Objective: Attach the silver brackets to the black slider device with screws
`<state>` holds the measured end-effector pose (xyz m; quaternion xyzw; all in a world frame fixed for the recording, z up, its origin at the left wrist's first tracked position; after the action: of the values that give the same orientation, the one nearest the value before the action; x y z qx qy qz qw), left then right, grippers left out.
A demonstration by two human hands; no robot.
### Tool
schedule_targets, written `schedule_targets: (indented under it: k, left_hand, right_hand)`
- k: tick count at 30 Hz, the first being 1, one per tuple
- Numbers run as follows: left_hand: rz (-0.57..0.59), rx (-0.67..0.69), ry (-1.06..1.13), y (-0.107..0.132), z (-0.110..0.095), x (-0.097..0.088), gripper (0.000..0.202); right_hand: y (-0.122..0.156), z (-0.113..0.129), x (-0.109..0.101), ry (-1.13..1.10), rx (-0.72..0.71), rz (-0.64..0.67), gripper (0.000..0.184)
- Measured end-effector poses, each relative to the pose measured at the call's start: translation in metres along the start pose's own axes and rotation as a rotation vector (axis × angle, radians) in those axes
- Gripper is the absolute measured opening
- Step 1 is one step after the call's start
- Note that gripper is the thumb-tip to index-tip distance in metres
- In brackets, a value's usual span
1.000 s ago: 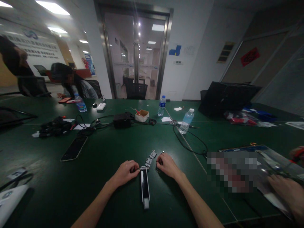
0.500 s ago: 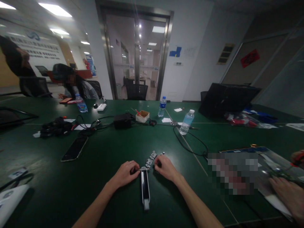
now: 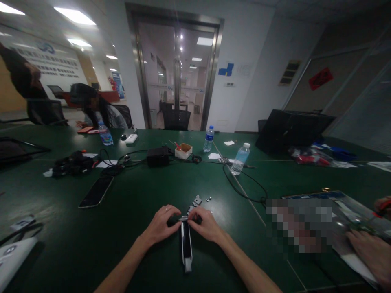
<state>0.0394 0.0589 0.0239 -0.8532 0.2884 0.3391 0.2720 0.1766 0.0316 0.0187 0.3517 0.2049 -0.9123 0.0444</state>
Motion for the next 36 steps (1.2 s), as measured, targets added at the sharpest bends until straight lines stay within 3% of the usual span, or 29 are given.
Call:
schedule_targets:
  k: [4,12,21,29,36]
  left_hand:
    - [-0.040,0.085,0.006,0.002,-0.006,0.001,0.015]
    - [-0.011,0.182,-0.020,0.003,-0.014,0.008,0.014]
    - [-0.046,0.231,-0.011,0.006,-0.015,0.008,0.012]
    - [-0.022,0.172,-0.015,0.004,-0.013,0.008,0.012]
    - [0.040,0.029,-0.043,0.000,0.001,0.005,0.013]
  right_hand:
    - [0.001,0.004,0.007,-0.046,-0.019,0.017,0.006]
    - [0.002,-0.001,0.010,-0.086,0.005,0.011,0.005]
    - [0.001,0.004,0.009,-0.104,-0.018,0.009,0.003]
    - [0.003,0.006,0.008,-0.089,-0.043,0.016,0.008]
    - [0.002,0.009,0.005,-0.022,-0.087,-0.017,0.008]
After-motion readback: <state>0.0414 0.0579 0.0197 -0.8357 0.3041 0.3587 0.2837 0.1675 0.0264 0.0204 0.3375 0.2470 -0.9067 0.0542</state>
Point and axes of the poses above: each hand's wrist, its own y-axis away from the middle knuckle, its own x-axis out of the palm, z = x × y, the point moved 9 cm from there along -y, towards the middle knuckle, and after that the axes turned 6 degrees about y, right-handed, at the moved point
